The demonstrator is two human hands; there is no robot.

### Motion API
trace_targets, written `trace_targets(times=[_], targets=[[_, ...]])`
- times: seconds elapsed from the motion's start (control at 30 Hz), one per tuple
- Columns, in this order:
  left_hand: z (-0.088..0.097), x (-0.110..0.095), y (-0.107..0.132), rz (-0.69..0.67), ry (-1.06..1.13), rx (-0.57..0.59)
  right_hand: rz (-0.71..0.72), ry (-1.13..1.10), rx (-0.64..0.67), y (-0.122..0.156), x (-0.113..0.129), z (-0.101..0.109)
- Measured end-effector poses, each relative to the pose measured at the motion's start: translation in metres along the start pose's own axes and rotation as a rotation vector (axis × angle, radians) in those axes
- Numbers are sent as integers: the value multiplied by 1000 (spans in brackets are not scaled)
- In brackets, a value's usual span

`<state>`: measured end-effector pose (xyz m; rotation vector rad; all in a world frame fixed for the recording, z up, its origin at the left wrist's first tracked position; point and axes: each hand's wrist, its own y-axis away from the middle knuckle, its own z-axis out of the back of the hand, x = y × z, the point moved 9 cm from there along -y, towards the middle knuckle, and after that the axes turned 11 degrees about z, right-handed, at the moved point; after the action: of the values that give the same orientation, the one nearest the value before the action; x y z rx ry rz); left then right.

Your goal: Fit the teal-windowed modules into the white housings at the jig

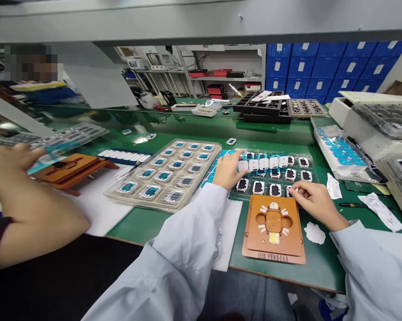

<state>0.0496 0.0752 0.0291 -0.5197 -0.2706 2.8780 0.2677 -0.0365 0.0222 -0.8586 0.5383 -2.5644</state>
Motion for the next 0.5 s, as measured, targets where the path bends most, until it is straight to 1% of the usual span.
trace_targets(times=[0.13,0.3,0.43,0.5], targets=[[0,-9,4,-61,13,4,20,-5,-51,0,4,0],[-4,-10,2,-80,39,12,48,8,-91,-5,8,4],[-5,-13,1,-103,41,-5,120,15,-107,-3,11,8],[-4,-16,4,-103,19,-19,143,21,-123,-2,7,11]])
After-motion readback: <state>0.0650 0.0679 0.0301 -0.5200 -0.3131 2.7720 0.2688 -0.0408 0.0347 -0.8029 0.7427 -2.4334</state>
